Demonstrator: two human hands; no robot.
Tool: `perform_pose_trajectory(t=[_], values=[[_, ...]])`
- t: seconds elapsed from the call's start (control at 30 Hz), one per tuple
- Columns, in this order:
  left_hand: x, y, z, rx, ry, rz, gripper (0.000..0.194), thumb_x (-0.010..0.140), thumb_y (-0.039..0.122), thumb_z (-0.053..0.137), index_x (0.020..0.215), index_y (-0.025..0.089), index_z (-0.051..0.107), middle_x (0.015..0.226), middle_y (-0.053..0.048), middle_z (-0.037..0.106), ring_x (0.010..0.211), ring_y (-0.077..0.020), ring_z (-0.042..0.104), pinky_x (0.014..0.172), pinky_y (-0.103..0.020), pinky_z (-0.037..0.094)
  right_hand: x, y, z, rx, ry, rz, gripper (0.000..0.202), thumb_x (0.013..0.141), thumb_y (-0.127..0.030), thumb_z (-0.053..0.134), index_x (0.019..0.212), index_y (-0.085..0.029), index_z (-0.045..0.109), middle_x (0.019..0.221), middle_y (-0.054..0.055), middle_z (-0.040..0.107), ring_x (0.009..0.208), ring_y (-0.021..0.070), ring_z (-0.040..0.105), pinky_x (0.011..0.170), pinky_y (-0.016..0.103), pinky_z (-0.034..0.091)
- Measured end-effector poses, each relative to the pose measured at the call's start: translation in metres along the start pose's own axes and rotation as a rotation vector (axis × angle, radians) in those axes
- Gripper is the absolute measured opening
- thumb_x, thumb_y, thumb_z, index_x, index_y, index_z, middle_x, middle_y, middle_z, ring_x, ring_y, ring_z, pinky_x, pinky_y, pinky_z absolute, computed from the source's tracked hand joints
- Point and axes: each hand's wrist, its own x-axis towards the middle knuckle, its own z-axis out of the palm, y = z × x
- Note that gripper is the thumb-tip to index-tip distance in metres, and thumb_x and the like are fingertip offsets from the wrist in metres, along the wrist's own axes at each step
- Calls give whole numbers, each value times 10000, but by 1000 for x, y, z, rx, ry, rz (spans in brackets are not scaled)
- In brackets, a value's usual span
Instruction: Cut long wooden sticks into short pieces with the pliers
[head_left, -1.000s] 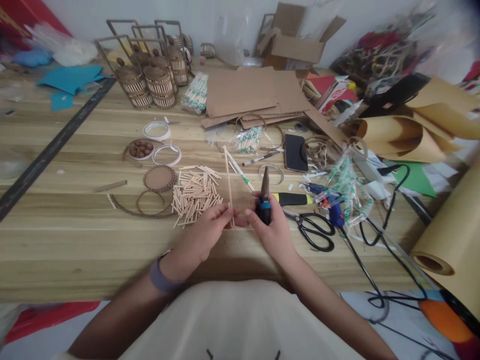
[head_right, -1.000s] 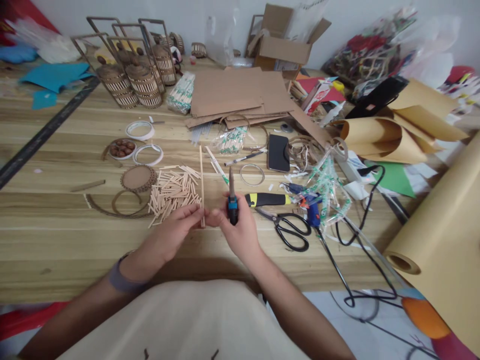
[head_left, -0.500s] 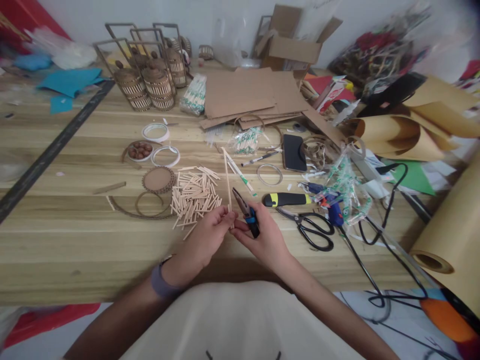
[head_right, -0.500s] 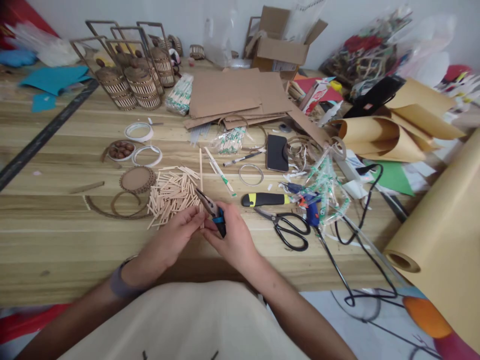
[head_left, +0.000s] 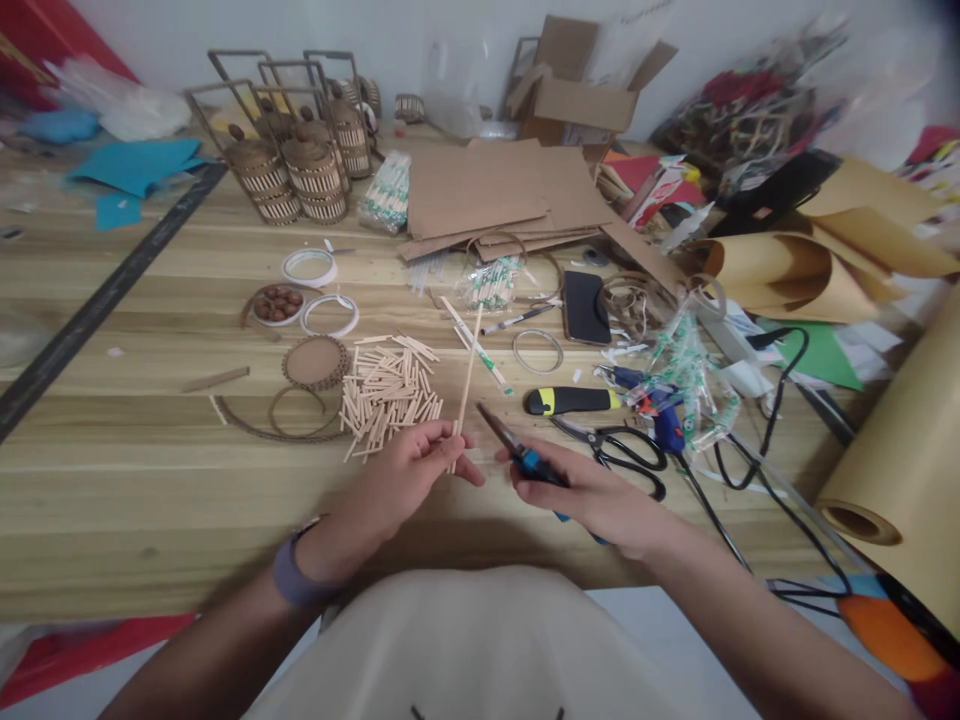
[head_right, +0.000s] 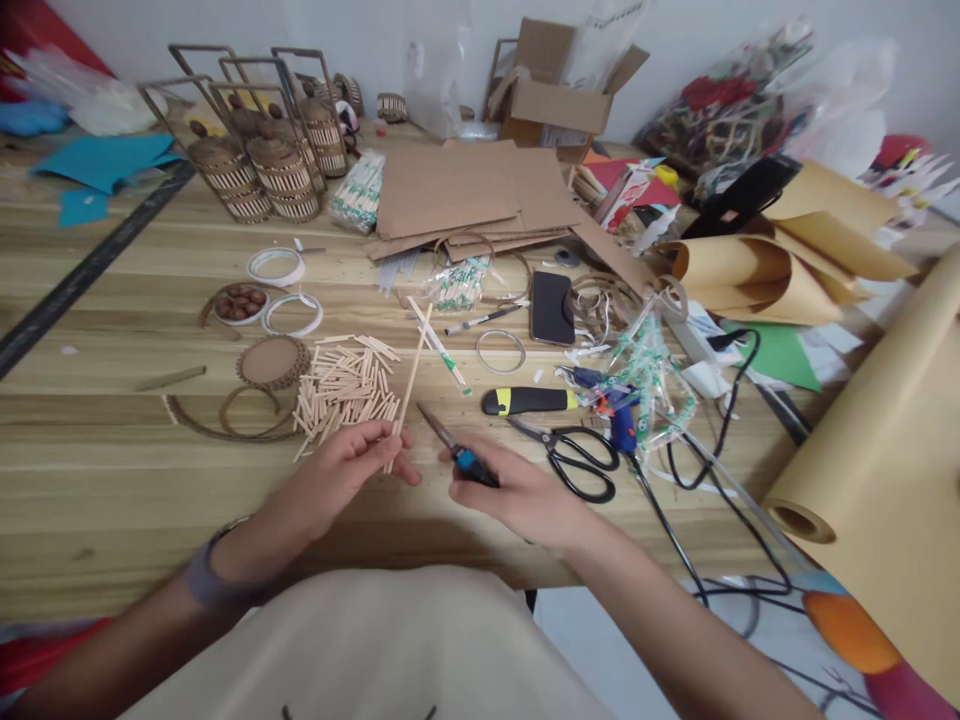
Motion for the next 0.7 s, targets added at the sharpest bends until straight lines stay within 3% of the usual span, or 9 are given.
perform_pose_trajectory(t=[0.1, 0.23, 0.47, 0.7], values=[[0, -3, -1, 19, -38, 19, 271, 945, 423, 510, 830, 209, 631, 776, -17, 764, 830, -215, 653, 823, -320, 429, -8, -3, -9, 16, -96, 126, 358, 779, -373, 670, 1094, -205, 699, 897, 19, 667, 851, 194, 597, 756, 308, 462], [0, -2, 2, 22, -106, 21, 269, 947, 394, 509, 832, 204, 661, 771, -15, 765, 814, -209, 662, 837, -322, 437, -8, -8, -8, 89, -119, 219, 382, 733, -329, 681, 1094, -208, 710, 878, 15, 678, 853, 198, 606, 757, 308, 464], [-2, 4, 4, 12, -234, -10, 267, 928, 378, 515, 863, 199, 702, 763, -20, 769, 824, -219, 707, 870, -336, 474, 3, -17, -3, 116, -186, 134, 278, 740, -286, 674, 1006, -228, 734, 810, -4, 674, 761, 171, 581, 673, 279, 459], [-4, 6, 4, 13, -250, 8, 329, 917, 417, 522, 735, 214, 707, 795, -31, 783, 845, -231, 707, 852, -333, 486, 8, -24, -2, 136, -256, 140, 265, 739, -284, 656, 987, -204, 708, 805, -15, 626, 767, 149, 537, 690, 260, 417]])
